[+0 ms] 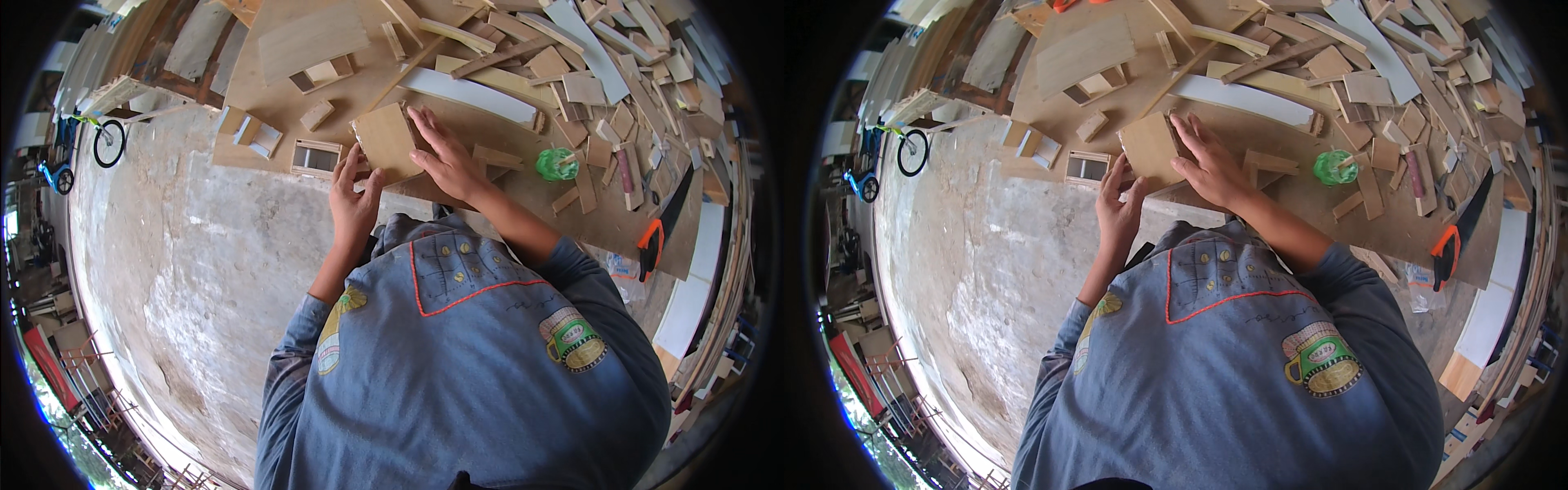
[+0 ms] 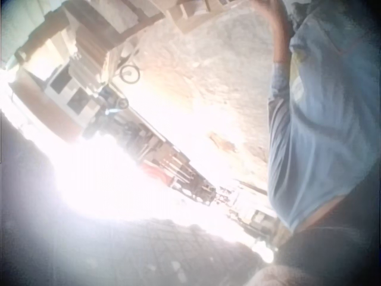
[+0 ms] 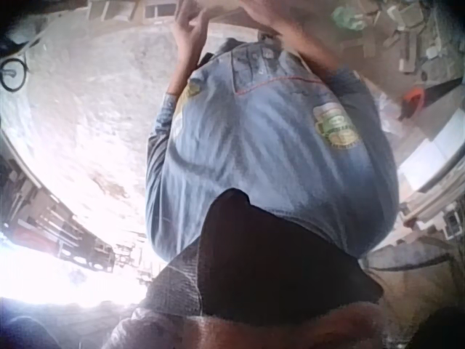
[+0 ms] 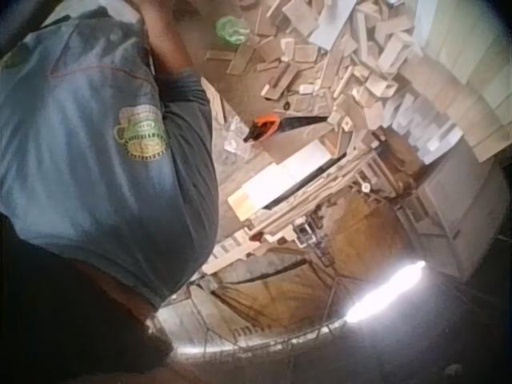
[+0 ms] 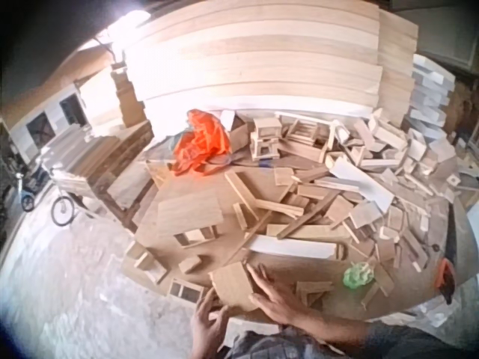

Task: The person applies adhesive to the edges of a small wooden box using a brush, then places a wooden panel on top to assemble the box.

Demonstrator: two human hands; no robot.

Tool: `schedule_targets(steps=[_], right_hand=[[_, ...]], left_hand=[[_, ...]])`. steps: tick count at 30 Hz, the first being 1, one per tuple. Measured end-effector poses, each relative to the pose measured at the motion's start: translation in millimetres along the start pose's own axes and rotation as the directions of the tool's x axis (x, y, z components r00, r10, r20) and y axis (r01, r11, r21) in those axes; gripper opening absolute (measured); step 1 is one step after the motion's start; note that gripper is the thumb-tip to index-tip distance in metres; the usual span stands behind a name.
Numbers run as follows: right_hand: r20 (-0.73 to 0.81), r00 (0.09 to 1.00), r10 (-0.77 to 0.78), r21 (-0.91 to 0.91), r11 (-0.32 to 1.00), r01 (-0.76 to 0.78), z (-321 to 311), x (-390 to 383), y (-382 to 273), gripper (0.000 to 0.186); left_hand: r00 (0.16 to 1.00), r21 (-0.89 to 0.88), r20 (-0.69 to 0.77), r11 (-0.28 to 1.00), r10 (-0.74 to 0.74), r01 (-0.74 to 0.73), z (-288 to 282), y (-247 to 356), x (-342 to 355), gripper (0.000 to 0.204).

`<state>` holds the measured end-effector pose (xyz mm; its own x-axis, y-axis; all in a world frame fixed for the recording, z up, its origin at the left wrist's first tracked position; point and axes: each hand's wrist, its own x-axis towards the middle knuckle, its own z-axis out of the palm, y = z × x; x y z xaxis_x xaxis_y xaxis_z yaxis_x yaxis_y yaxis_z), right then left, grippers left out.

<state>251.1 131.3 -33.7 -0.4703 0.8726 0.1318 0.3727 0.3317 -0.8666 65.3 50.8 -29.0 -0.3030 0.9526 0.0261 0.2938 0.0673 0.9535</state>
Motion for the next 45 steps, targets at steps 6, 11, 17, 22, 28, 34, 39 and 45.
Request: schedule_targets(steps=[6, 11, 17, 22, 28, 34, 39, 45], right_hand=[[0.043, 0.999, 0.006, -0.123, 0.992, -0.001, 5, 14, 1, 0.066], [0.013, 0.998, -0.06, -0.158, 0.985, 0.061, 6, 15, -5, 0.075], [0.253, 0.943, -0.215, -0.382, 0.873, 0.302, -20, 40, -14, 0.108], [0.458, 0.867, -0.196, -0.494, 0.755, 0.432, -31, 58, -27, 0.122], [0.477, 0.848, -0.23, -0.47, 0.748, 0.468, -21, 61, -32, 0.121], [0.462, 0.85, -0.255, -0.462, 0.748, 0.476, -17, 60, -35, 0.117], [0.449, 0.857, -0.253, -0.46, 0.757, 0.464, -15, 59, -34, 0.115], [0.436, 0.866, -0.245, -0.443, 0.779, 0.443, -16, 59, -35, 0.115]], left_hand=[[1.0, 0.036, -0.013, 0.999, 0.023, -0.023, 1, -5, 1, 0.055], [1.0, 0.035, -0.002, 0.999, 0.013, -0.013, 0, 2, 0, 0.057], [0.999, -0.143, 0.038, 0.99, 0.017, -0.012, -6, -2, -9, 0.059], [0.998, -0.151, 0.042, 0.987, 0.055, -0.048, -13, -13, -20, 0.058], [0.999, -0.14, 0.042, 0.99, 0.032, -0.026, -11, -3, -24, 0.055], [0.998, -0.108, 0.049, 0.994, 0.03, -0.024, -11, -1, -24, 0.052], [0.999, -0.106, 0.047, 0.994, 0.022, -0.017, -11, 0, -24, 0.052], [0.998, -0.076, 0.041, 0.997, 0.037, -0.034, -9, -3, -24, 0.052]])
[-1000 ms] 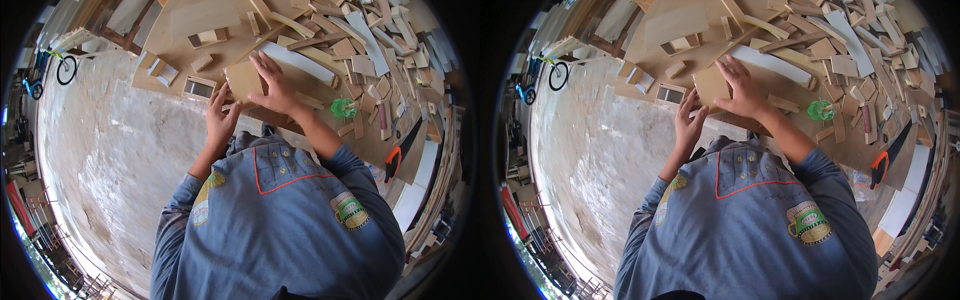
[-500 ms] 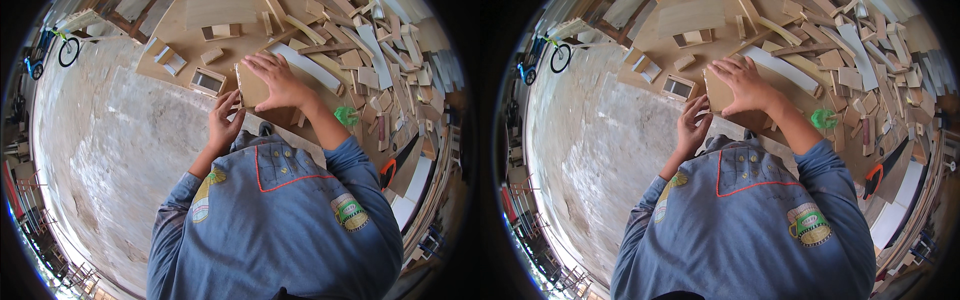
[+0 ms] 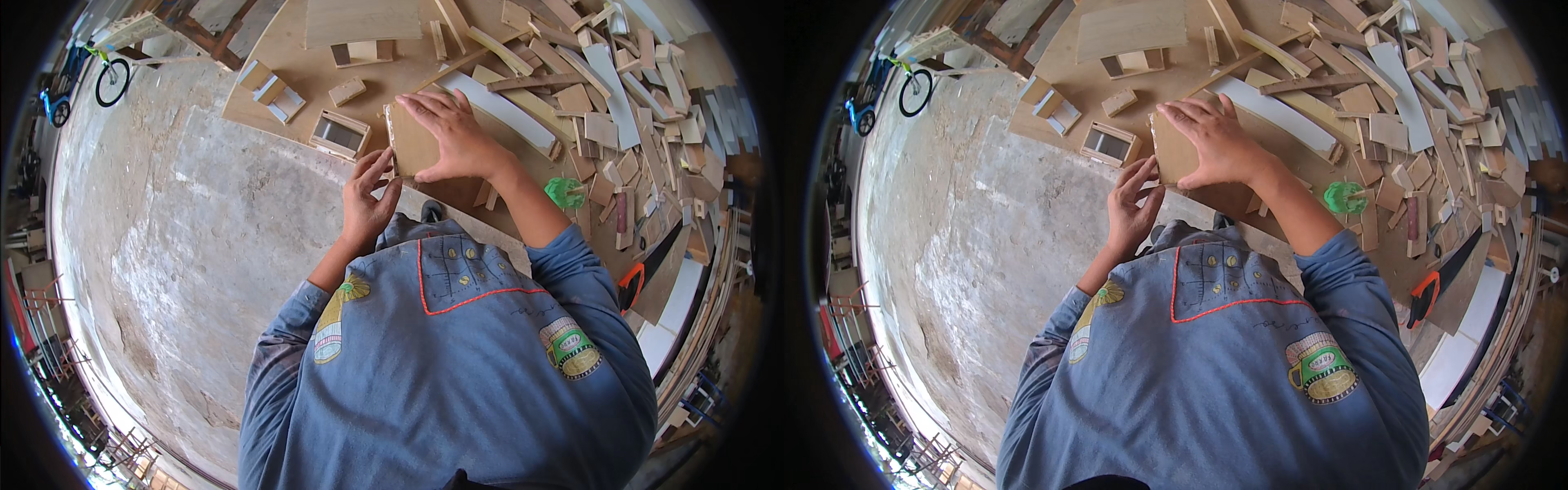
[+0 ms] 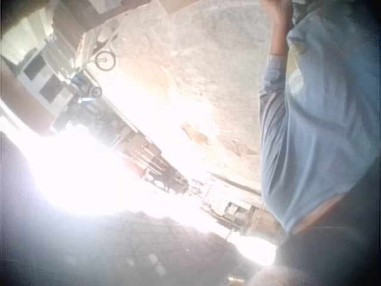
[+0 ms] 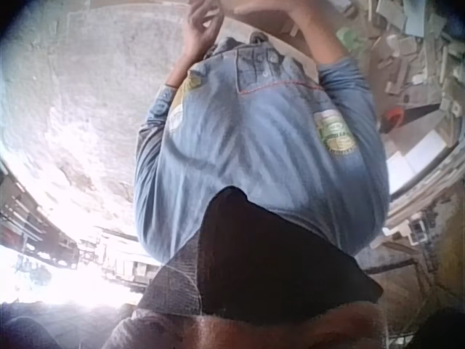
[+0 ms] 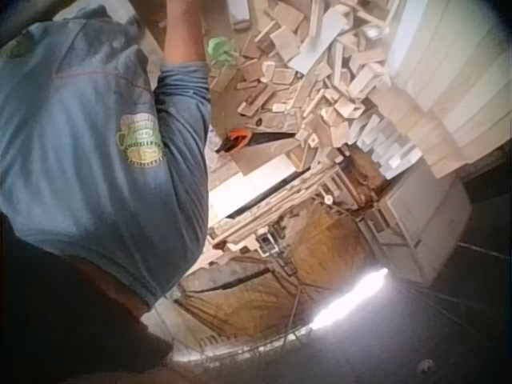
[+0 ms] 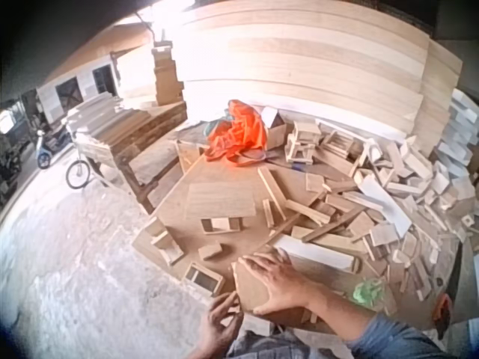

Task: The person applies adhesive to the edges of a small wooden box using a brush, then places a wooden panel on top to assemble the box.

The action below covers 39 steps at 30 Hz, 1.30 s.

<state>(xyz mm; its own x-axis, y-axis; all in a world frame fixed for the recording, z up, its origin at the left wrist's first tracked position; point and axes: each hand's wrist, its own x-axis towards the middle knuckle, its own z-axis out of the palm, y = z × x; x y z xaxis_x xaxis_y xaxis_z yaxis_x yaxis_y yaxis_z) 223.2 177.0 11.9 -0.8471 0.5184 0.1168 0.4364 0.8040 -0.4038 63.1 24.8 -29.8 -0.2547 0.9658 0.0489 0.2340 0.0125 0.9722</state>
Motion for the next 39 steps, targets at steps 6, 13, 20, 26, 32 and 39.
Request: schedule_targets(steps=[6, 13, 20, 26, 32, 39], right_hand=[[-0.006, 1.0, -0.001, 0.006, 1.0, 0.001, 1, 0, 1, 0.116], [-0.004, 1.0, -0.007, 0.008, 1.0, 0.007, 1, 1, 2, 0.117], [-0.009, 1.0, -0.001, 0.009, 1.0, 0.001, 2, 2, 2, 0.116], [-0.017, 1.0, -0.02, 0.023, 1.0, 0.02, 5, 3, 3, 0.116], [-0.012, 1.0, -0.027, -0.036, 0.999, 0.026, 5, 1, 4, 0.125], [0.01, 1.0, 0.018, 0.082, 0.996, -0.019, -3, -22, 35, 0.138]], left_hand=[[1.0, 0.028, -0.002, 0.999, 0.029, -0.029, 0, 1, 0, 0.052], [0.998, 0.042, -0.025, 0.998, 0.054, -0.053, 0, 2, 0, 0.044], [0.997, 0.095, -0.071, 0.995, 0.039, -0.032, 3, 8, 6, 0.034], [0.997, 0.117, -0.08, 0.993, 0.012, -0.002, 3, 14, 7, 0.032], [0.995, 0.06, -0.094, 0.997, -0.046, 0.052, 5, 12, 5, 0.037], [0.998, 0.093, -0.021, 0.994, 0.066, -0.063, 0, 3, 10, 0.06]])
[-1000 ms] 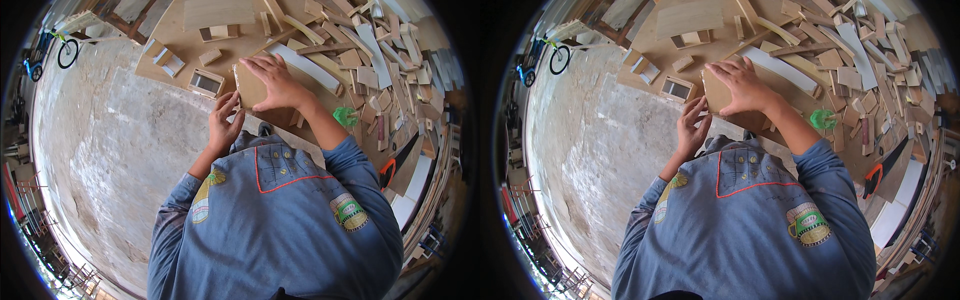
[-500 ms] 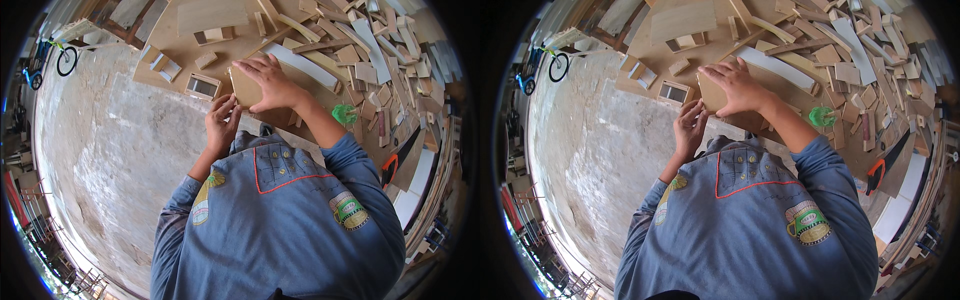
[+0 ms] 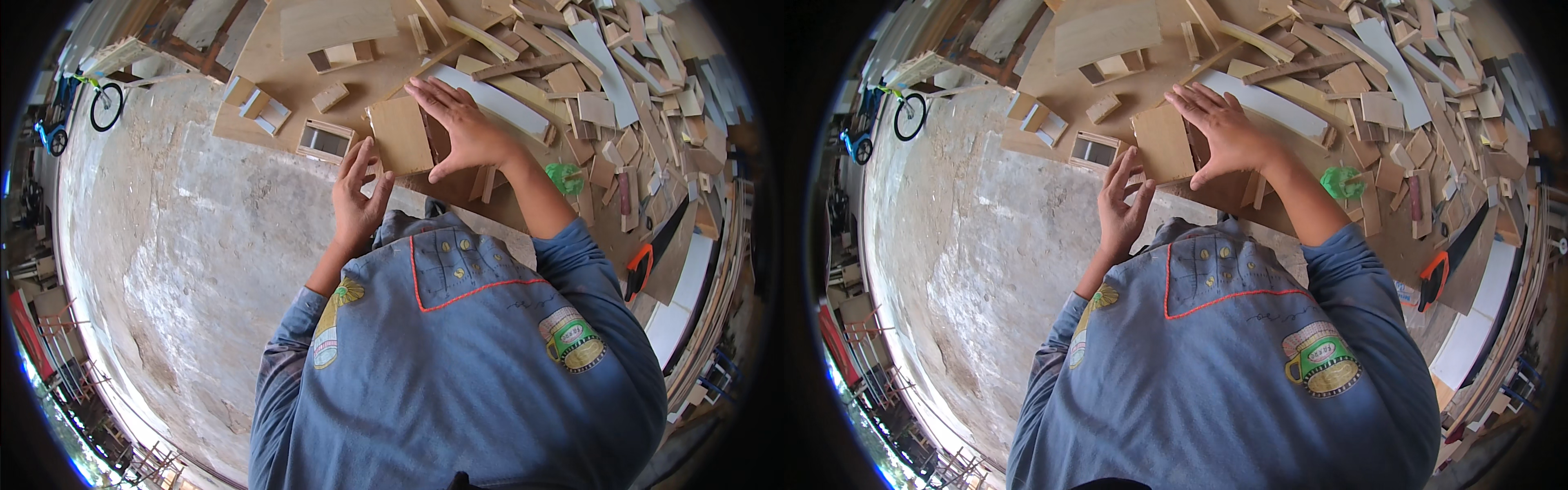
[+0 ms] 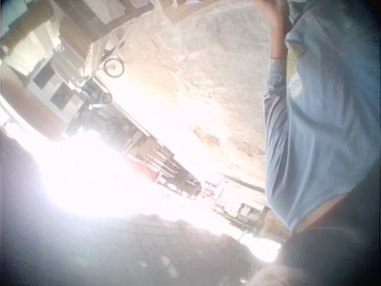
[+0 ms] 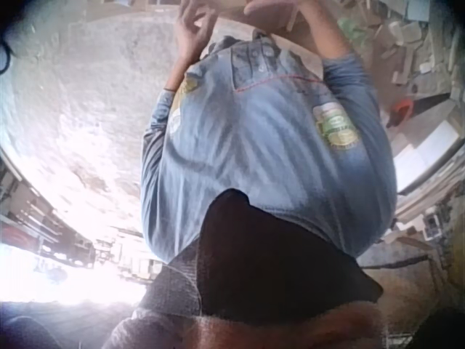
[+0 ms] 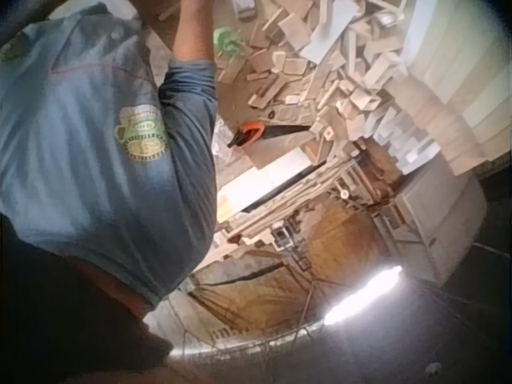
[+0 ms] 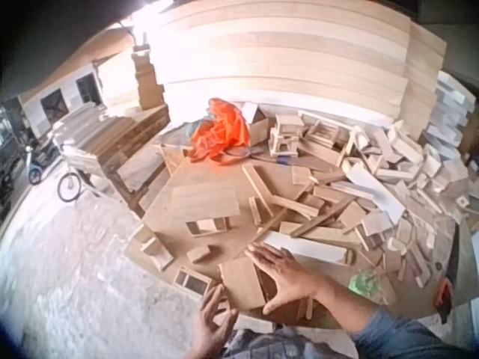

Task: The person applies adhesive to the edges of a small wooden box using a brush, then places a wooden panel on top to assemble the box.

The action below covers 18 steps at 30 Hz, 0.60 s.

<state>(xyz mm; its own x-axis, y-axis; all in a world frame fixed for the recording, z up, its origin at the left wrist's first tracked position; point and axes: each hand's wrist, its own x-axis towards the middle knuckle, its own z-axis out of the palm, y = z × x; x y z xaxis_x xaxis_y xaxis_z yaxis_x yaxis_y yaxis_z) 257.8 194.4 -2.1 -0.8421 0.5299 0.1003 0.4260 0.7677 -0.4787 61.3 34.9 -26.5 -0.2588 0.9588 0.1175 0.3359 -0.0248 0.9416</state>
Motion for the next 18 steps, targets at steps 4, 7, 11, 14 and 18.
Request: schedule_targets(steps=[4, 7, 11, 14, 18], right_hand=[[0.039, 0.999, 0.029, 0.024, 0.999, -0.03, -3, -2, -3, 0.135], [-0.005, 1.0, -0.004, 0.005, 1.0, 0.004, 0, -4, -1, 0.133], [-0.017, 1.0, -0.005, 0.198, 0.98, 0.008, 5, -13, 13, 0.131], [0.054, 0.993, 0.109, 0.403, 0.907, -0.121, 15, -28, 13, 0.124], [0.007, 0.99, 0.141, 0.513, 0.849, -0.124, 45, -48, -11, 0.1]], left_hand=[[0.998, 0.019, 0.062, 1.0, 0.004, -0.006, 1, 4, 0, 0.067], [0.996, 0.053, 0.09, 0.999, -0.004, -0.001, 2, 8, 1, 0.071], [0.986, 0.155, 0.136, 0.981, 0.097, -0.118, 3, 1, 0, 0.082], [0.984, 0.148, 0.154, 0.982, 0.095, -0.118, 8, -4, -1, 0.091], [0.976, 0.141, 0.195, 0.983, 0.092, -0.121, 18, -16, -6, 0.09]])
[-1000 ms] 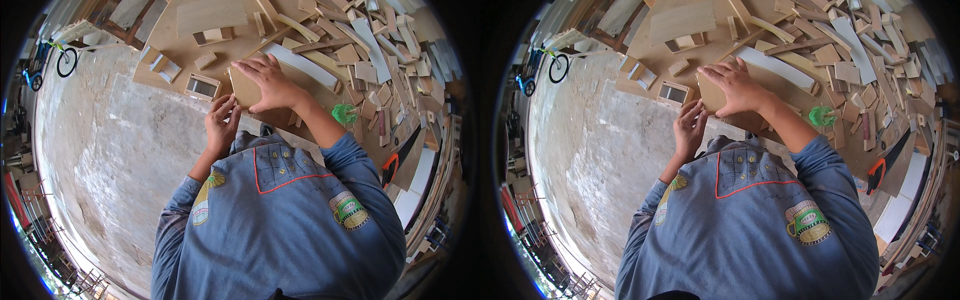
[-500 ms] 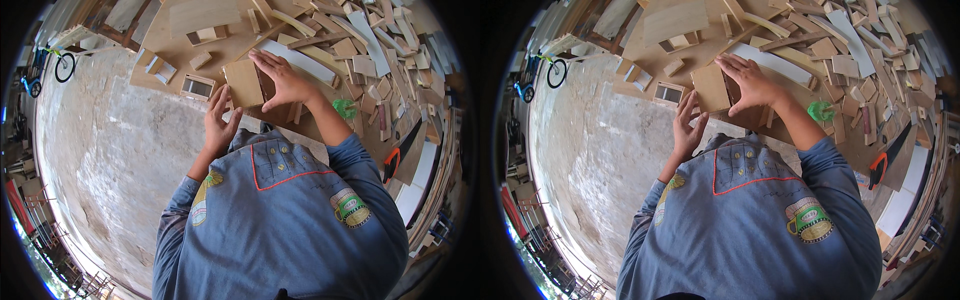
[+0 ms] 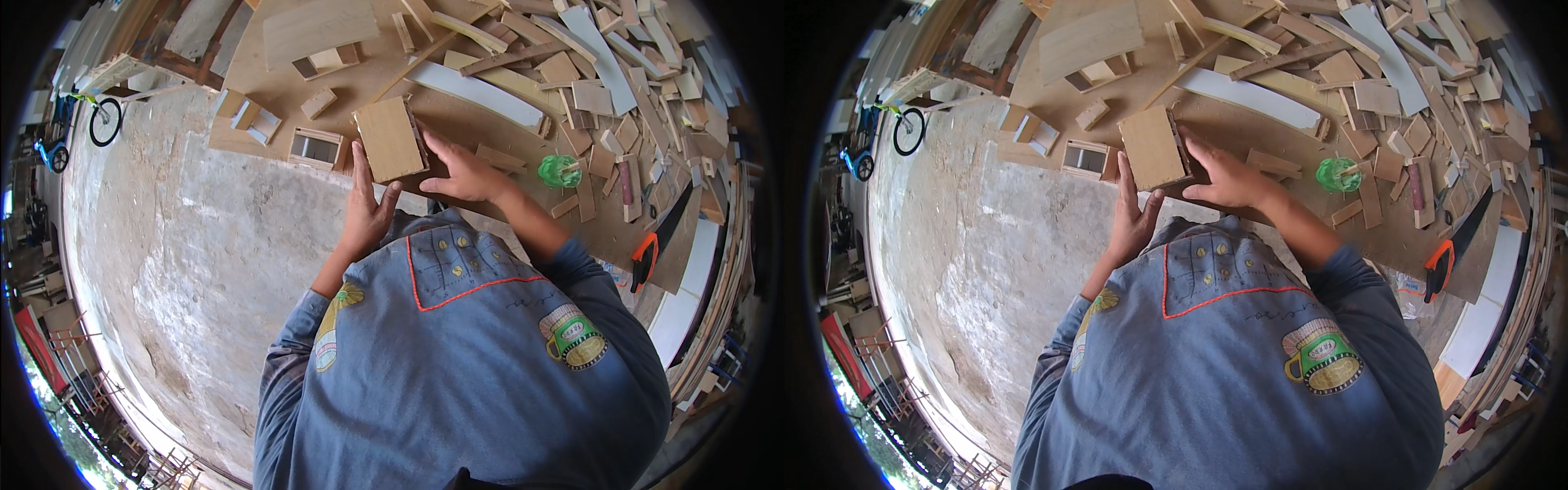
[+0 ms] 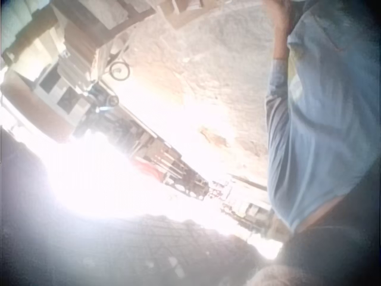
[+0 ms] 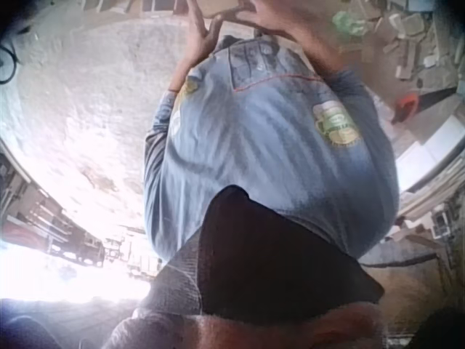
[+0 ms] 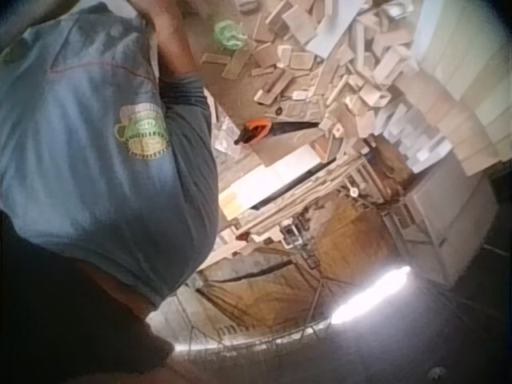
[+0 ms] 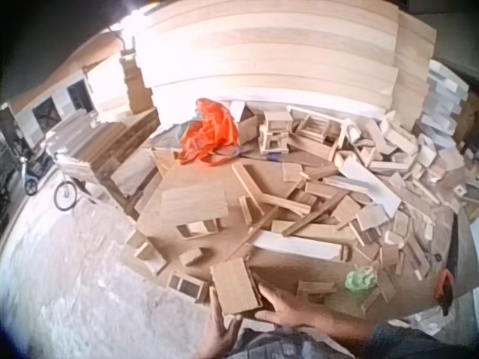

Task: The person applies adhesive to the edges of a small wooden box using a brush, then places a wooden panel on top to assemble the box.

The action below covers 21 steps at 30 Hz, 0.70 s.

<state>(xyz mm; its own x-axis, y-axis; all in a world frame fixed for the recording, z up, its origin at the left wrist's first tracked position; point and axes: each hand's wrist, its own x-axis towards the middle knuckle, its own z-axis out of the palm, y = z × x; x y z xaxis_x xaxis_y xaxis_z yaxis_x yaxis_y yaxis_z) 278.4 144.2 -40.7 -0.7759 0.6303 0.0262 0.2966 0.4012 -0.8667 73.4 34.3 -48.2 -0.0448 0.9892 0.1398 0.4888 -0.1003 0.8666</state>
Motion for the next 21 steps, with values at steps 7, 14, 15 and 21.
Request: schedule_targets(steps=[7, 14, 15, 21], right_hand=[[-0.229, 0.973, 0.025, 0.058, 0.998, -0.012, 39, -9, -10, 0.077], [-0.269, 0.961, 0.07, 0.111, 0.993, -0.041, 46, -8, -12, 0.072], [-0.274, 0.959, 0.065, 0.098, 0.994, -0.04, 47, -8, -12, 0.071], [-0.282, 0.957, 0.07, 0.1, 0.994, -0.043, 47, -8, -16, 0.072]], left_hand=[[0.996, -0.058, -0.041, 0.995, -0.079, 0.076, 12, 2, 0, 0.086], [0.99, -0.163, -0.018, 0.978, -0.138, 0.133, 15, 5, 2, 0.083], [0.99, -0.162, -0.017, 0.978, -0.139, 0.134, 14, 7, 2, 0.083], [0.989, -0.149, -0.014, 0.978, -0.15, 0.146, 13, 12, 3, 0.083]])
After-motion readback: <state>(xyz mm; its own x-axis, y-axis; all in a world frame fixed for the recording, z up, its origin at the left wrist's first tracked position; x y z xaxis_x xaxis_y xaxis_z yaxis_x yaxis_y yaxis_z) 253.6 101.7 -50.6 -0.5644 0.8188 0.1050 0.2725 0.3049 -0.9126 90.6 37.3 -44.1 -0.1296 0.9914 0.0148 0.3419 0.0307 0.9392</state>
